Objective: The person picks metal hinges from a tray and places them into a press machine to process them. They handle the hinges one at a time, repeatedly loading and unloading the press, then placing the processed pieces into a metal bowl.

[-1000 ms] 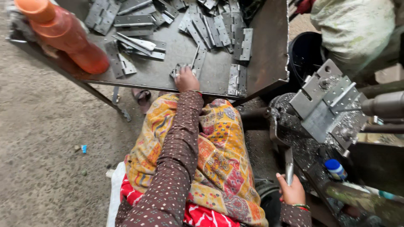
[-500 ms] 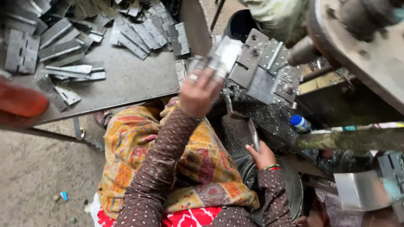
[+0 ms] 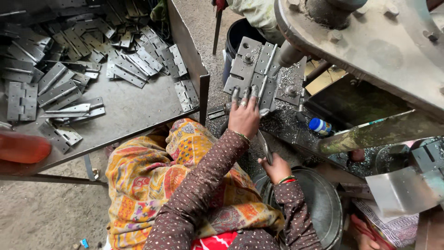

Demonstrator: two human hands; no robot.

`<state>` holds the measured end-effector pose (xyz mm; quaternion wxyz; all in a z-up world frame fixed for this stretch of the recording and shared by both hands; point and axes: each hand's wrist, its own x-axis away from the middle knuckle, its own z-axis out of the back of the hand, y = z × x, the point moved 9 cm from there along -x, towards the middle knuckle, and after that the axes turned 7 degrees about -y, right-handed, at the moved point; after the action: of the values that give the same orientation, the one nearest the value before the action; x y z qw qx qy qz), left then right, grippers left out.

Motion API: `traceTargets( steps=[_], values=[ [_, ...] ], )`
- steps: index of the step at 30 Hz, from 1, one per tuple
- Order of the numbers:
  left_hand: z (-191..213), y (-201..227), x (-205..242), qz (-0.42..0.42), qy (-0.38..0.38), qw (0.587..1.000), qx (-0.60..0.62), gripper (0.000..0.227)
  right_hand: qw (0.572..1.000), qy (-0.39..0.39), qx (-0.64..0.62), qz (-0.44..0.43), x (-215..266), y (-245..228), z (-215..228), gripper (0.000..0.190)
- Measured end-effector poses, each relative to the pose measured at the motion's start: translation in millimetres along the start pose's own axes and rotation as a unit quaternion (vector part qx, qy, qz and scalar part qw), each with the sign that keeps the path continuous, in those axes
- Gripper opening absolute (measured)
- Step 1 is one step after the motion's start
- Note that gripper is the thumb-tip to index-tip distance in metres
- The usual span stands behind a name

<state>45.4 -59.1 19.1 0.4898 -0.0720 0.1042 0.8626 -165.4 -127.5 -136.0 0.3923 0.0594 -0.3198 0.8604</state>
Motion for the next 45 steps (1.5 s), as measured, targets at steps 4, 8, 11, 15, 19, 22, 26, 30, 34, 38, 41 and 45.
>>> traceTargets(
  steps=[4, 8, 11, 15, 19, 22, 26, 30, 34, 38, 41, 45],
  values=[
    [-17.8, -2.9, -12.4, 0.007, -0.024, 0.999, 0.041, 0.033, 1.000, 0.016, 0.002, 0.025, 4.2, 2.5, -8.4, 0.046],
    [-22.6, -2.1, -28.7, 0.005, -0.027, 1.000, -0.001, 0.037, 0.981, -0.098, -0.061, -0.156, 6.0, 34.5, -52.9, 0.037],
    [-23.1, -4.2, -32.5, 0.005, -0.026, 1.000, 0.005, 0.038, 0.998, 0.068, -0.004, 0.013, 4.8, 9.5, -45.2, 0.039],
    [-12.8, -2.6, -25.9, 0.001, -0.003, 1.000, 0.016, 0.032, 0.996, 0.065, -0.047, 0.037, 9.1, 9.7, -53.7, 0.037],
    [-4.9, -3.4, -23.5, 0.002, 0.017, 0.999, 0.028, 0.031, 0.999, -0.027, -0.014, -0.042, -3.4, 19.9, -38.2, 0.045],
    [-4.8, -3.1, -14.4, 0.007, 0.032, 0.999, 0.020, 0.030, 0.996, -0.052, 0.060, -0.046, -5.2, 19.6, -29.4, 0.052],
    [-7.9, 3.3, -14.3, 0.001, 0.029, 0.999, 0.041, 0.027, 0.998, -0.026, -0.028, -0.050, -3.2, 32.8, -50.6, 0.046],
    [-3.8, 2.9, -17.3, -0.003, 0.026, 1.000, 0.015, 0.026, 0.995, 0.096, 0.018, -0.001, -7.6, 31.3, -68.8, 0.042],
    [-2.5, 9.1, -9.9, -0.007, 0.031, 0.999, 0.043, 0.023, 0.999, 0.046, -0.021, -0.012, -4.0, 39.0, -72.1, 0.042],
    [-10.9, 8.6, -9.5, -0.012, 0.000, 1.000, -0.019, 0.026, 0.999, -0.026, -0.026, -0.011, -2.9, 14.4, -35.4, 0.045],
    [-14.1, 11.6, -5.2, -0.006, 0.041, 0.999, -0.016, 0.026, 0.997, -0.033, 0.055, -0.034, -0.1, 3.2, -4.1, 0.058],
    [-21.3, 9.7, -9.4, -0.001, 0.037, 0.999, -0.021, 0.025, 0.999, -0.029, 0.029, -0.005, -3.5, -5.6, 4.1, 0.054]
  ],
)
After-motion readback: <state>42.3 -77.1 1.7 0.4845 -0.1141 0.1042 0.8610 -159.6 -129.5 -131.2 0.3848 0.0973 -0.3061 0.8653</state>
